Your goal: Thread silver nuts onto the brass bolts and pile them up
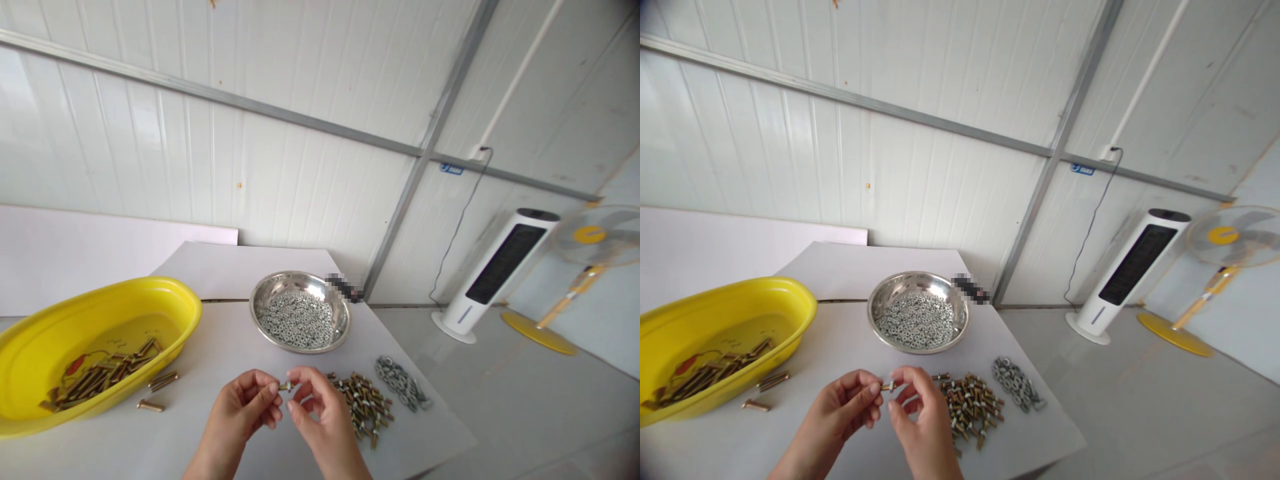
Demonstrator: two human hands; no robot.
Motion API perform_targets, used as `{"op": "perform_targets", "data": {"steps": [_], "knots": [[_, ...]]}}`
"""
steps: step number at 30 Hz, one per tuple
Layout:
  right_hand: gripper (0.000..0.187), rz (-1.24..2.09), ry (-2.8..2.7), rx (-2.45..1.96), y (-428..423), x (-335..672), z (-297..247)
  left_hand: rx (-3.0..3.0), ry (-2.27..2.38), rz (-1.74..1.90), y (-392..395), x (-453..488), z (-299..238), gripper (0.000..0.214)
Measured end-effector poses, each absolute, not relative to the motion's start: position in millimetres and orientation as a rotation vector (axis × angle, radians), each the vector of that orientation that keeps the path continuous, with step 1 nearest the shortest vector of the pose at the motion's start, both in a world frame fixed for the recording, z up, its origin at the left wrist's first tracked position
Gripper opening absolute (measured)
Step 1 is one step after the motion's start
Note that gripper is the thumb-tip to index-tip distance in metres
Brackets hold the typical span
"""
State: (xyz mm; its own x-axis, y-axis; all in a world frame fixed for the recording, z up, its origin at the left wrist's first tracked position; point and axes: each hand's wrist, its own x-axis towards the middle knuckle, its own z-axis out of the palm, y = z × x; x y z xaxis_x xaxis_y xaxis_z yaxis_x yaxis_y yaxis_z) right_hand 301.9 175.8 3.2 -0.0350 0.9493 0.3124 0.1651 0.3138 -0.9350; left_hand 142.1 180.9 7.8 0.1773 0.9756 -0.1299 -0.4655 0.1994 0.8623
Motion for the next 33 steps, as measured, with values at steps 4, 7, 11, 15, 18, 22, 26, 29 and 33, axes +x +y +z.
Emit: {"op": "perform_targets", "data": {"steps": [4,7,11,15,18,22,26,29,33], "knots": [[0.015,0.869,-1.503,-1.130,177,304,4,0.840,0.791,1.171,183,142,4,0.032],[0.025,0.937,-1.458,-1.117,178,303,1,0.928,0.789,1.203,185,142,2,0.032],[0.039,1.038,-1.446,-1.115,176,301,-1,1.077,0.795,1.214,184,143,3,0.029],[0.058,1.106,-1.469,-1.181,173,301,2,1.207,0.838,1.206,181,145,2,0.025],[0.069,1.145,-1.440,-1.220,172,302,5,1.191,0.845,1.203,180,145,3,0.027],[0.056,1.108,-1.347,-1.141,172,304,8,1.094,0.838,1.241,182,143,4,0.030],[0.035,0.991,-1.411,-1.044,172,304,9,0.985,0.813,1.257,183,140,4,0.027],[0.023,0.906,-1.506,-1.062,174,305,8,0.931,0.791,1.239,182,140,2,0.027],[0.016,0.916,-1.524,-1.073,176,307,4,0.981,0.799,1.211,182,140,2,0.028]]}}
